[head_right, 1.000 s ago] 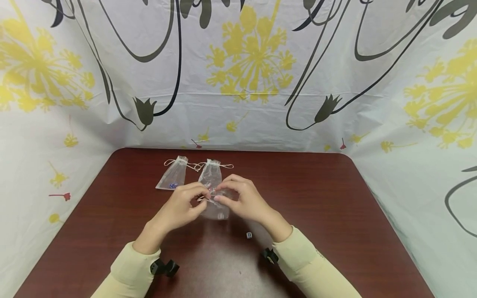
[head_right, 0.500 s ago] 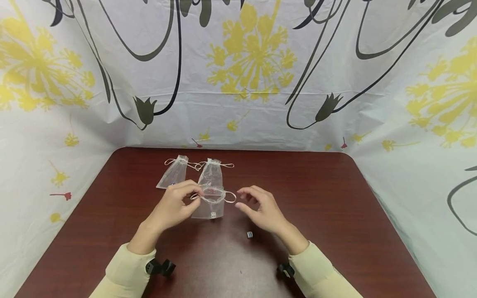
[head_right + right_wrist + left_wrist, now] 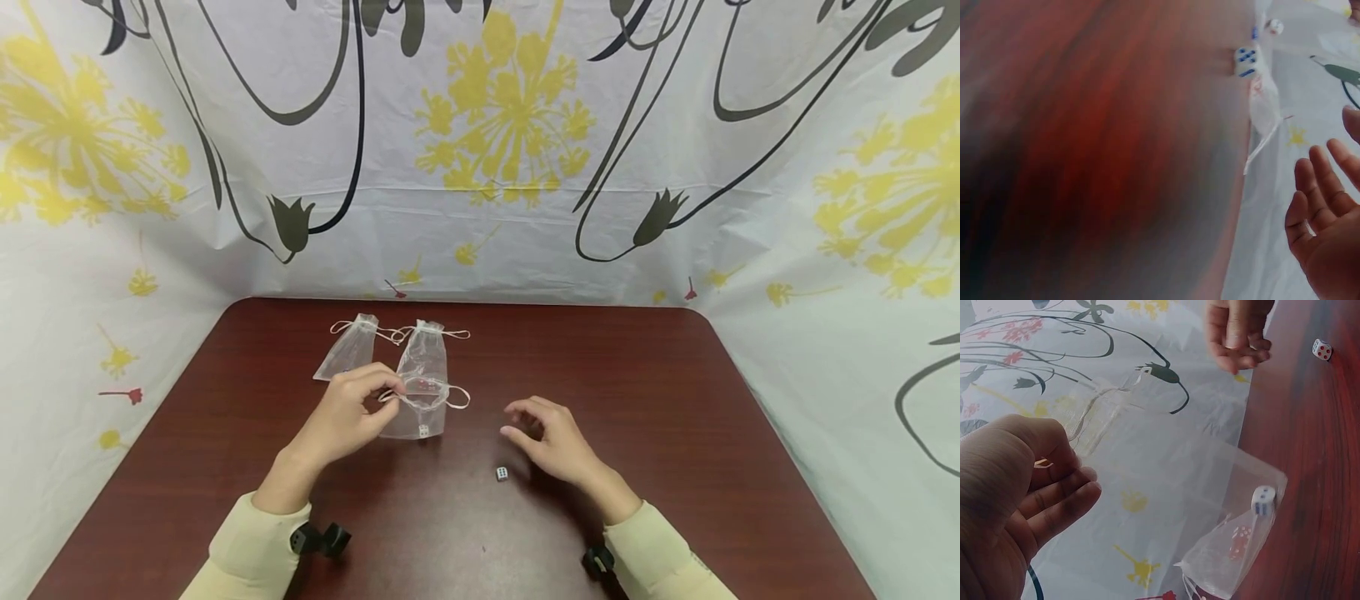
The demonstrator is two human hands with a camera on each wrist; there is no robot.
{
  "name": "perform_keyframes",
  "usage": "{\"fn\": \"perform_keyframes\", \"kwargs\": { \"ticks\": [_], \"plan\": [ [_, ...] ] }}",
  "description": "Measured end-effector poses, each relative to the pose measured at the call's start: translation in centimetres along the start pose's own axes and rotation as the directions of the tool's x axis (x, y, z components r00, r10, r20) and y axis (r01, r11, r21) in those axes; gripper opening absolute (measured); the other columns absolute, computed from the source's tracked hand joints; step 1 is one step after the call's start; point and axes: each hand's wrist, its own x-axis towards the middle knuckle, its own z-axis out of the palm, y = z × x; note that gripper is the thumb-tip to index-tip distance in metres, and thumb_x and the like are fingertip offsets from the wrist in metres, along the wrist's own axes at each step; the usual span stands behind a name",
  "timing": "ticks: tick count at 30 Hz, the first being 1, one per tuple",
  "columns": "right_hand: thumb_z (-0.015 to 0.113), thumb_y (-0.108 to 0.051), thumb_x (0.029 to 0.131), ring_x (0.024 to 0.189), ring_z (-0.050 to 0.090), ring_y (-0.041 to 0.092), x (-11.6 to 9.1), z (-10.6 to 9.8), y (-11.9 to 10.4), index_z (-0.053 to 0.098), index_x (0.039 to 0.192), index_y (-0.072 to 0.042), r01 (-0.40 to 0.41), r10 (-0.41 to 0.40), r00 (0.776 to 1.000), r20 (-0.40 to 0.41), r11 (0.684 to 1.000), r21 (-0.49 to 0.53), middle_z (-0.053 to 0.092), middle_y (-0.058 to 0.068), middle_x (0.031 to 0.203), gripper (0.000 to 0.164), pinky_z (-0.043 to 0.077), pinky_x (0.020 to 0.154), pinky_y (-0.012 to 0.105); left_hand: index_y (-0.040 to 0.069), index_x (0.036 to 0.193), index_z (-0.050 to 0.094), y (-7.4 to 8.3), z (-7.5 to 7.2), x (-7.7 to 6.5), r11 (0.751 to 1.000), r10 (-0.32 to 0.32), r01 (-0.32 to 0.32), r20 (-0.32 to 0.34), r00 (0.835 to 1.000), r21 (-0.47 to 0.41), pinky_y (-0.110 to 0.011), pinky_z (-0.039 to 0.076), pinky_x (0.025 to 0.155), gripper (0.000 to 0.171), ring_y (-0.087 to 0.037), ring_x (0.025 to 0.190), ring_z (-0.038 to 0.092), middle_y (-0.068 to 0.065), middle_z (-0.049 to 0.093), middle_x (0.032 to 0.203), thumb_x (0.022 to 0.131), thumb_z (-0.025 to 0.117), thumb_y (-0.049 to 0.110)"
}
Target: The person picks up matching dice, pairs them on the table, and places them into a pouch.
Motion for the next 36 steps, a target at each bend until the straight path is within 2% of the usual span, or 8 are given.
{"fn": "perform_keyframes", "kwargs": {
  "ticks": [6, 11, 15, 25, 32, 36],
  "plan": [
    [0.081, -0.015, 0.087, 0.074, 0.059, 0.006, -0.4, 0.2, 0.7, 0.072, 0.104, -0.006, 0.014, -0.015, 0.990, 0.142, 1.000, 0.007, 0.065, -0.006, 0.086, 0.021, 0.052, 0.063, 0.027, 0.006, 0.085, 0.069, -0.2, 0.1, -0.1, 1.000, 0.001, -0.001, -0.001, 1.000, -0.006, -0.020, 0.054, 0.068, 0.020, -0.009, 0.076, 0.062, 0.001, 0.068, 0.086, 0.077, 0.066, -0.012],
    [0.083, -0.022, 0.086, 0.072, 0.060, 0.011, -0.7, 0.6, 1.3, 0.072, 0.104, -0.007, 0.013, -0.026, 0.962, 0.271, 0.999, 0.047, 0.066, 0.000, 0.085, 0.026, 0.053, 0.063, 0.028, 0.007, 0.085, 0.069, -0.1, 0.2, -0.2, 1.000, -0.005, 0.005, 0.004, 1.000, -0.008, -0.021, 0.054, 0.068, 0.020, -0.010, 0.077, 0.063, 0.001, 0.068, 0.086, 0.077, 0.067, -0.012],
    [0.086, -0.028, 0.083, 0.075, 0.060, 0.014, -1.0, 0.7, 1.5, 0.074, 0.104, -0.010, -0.007, -0.013, 0.942, 0.336, 0.998, 0.058, 0.065, -0.001, 0.086, 0.030, 0.053, 0.065, 0.027, 0.006, 0.085, 0.069, 0.0, 0.3, -0.2, 1.000, -0.006, 0.006, 0.008, 1.000, -0.014, -0.022, 0.054, 0.067, 0.020, -0.010, 0.077, 0.062, 0.000, 0.068, 0.086, 0.078, 0.066, -0.012],
    [0.087, -0.025, 0.081, 0.077, 0.058, 0.012, -0.9, 0.6, 1.2, 0.076, 0.097, -0.016, 0.001, -0.019, 0.926, 0.378, 0.999, 0.048, 0.067, -0.007, 0.090, 0.022, 0.052, 0.068, 0.026, 0.005, 0.085, 0.069, -0.1, 0.4, -0.2, 1.000, -0.019, 0.019, 0.023, 1.000, -0.025, -0.020, 0.054, 0.066, 0.020, -0.009, 0.075, 0.061, 0.001, 0.067, 0.085, 0.078, 0.066, -0.013],
    [0.086, -0.020, 0.082, 0.077, 0.057, 0.009, -0.8, 0.8, 1.2, 0.078, 0.096, -0.016, 0.040, -0.068, 0.917, 0.394, 0.996, 0.078, 0.065, -0.007, 0.089, 0.017, 0.052, 0.067, 0.024, 0.005, 0.085, 0.069, 0.0, 0.4, -0.1, 0.999, -0.021, 0.022, 0.030, 0.999, -0.027, -0.020, 0.054, 0.066, 0.019, -0.009, 0.075, 0.061, 0.001, 0.067, 0.085, 0.079, 0.066, -0.013],
    [0.084, -0.017, 0.084, 0.077, 0.058, 0.008, -0.8, 0.8, 1.1, 0.078, 0.094, -0.016, 0.061, -0.086, 0.923, 0.374, 0.995, 0.079, 0.065, -0.008, 0.088, 0.012, 0.052, 0.066, 0.024, 0.005, 0.085, 0.069, 0.0, 0.5, -0.1, 0.999, -0.021, 0.022, 0.032, 0.999, -0.026, -0.021, 0.054, 0.066, 0.019, -0.009, 0.075, 0.061, 0.000, 0.067, 0.085, 0.079, 0.066, -0.013]
  ]
}}
